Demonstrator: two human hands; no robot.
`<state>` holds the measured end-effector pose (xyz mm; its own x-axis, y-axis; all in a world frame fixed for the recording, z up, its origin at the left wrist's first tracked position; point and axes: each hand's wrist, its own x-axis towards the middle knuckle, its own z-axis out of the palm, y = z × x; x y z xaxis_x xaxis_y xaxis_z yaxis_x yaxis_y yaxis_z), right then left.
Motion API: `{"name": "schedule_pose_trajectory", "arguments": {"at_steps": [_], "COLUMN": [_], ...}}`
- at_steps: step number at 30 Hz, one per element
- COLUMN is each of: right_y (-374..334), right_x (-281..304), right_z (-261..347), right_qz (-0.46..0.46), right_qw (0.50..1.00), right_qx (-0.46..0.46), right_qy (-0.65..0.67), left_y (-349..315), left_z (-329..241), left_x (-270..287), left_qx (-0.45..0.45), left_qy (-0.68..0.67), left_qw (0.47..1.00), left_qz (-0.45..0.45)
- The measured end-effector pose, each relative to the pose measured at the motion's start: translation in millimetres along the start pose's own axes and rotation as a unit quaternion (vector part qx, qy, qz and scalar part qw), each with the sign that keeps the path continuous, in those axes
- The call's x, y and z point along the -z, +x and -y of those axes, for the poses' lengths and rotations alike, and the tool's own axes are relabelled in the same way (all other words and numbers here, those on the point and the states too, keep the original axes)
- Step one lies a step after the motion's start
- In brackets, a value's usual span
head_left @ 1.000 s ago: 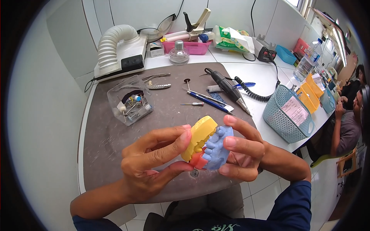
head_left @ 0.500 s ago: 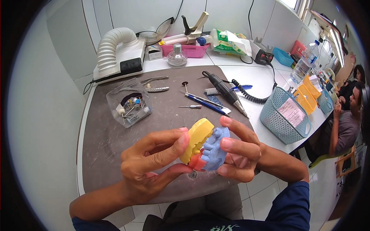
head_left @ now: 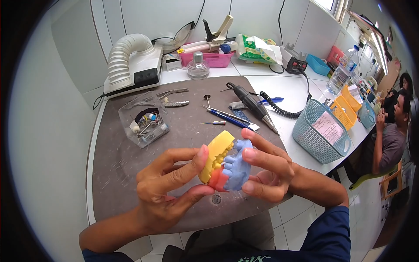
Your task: Assembling components of a dental prosthetic model, specifically fitting wax rims onto plaster casts.
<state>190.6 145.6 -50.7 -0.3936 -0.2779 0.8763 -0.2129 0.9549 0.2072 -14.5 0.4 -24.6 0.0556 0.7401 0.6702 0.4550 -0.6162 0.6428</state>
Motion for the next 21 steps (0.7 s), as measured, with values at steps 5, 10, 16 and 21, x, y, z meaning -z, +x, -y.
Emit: {"name": "schedule_pose_trajectory", "arguments": {"at_steps": [5,10,16,21], "right_y": [5.4,14.0,17.7,14.5], "right_x": [4.7,8.8,6.9,2.2], "right_z": [-3.1,-2.4,-4.0,-4.1], "right_qz": [0.047,0.099,0.163,0.186], "right_qw": [0.997,0.977,0.94,0.925], "right_qx": [-0.051,-0.171,-0.278,-0.312], "right_qy": [0.046,0.086,0.11,0.109], "left_y": [-3.0,4.9,6.8,7.0], "left_z": [7.5,11.5,20.0,23.3], "left_x": [-1.1,-2.0,-2.9,-3.8], "left_qx": [0.074,0.258,0.339,0.388], "left_qy": [-0.076,-0.259,-0.299,-0.35], "left_qw": [0.994,0.931,0.892,0.852], "left_qz": [-0.005,-0.001,-0.001,-0.019]}}
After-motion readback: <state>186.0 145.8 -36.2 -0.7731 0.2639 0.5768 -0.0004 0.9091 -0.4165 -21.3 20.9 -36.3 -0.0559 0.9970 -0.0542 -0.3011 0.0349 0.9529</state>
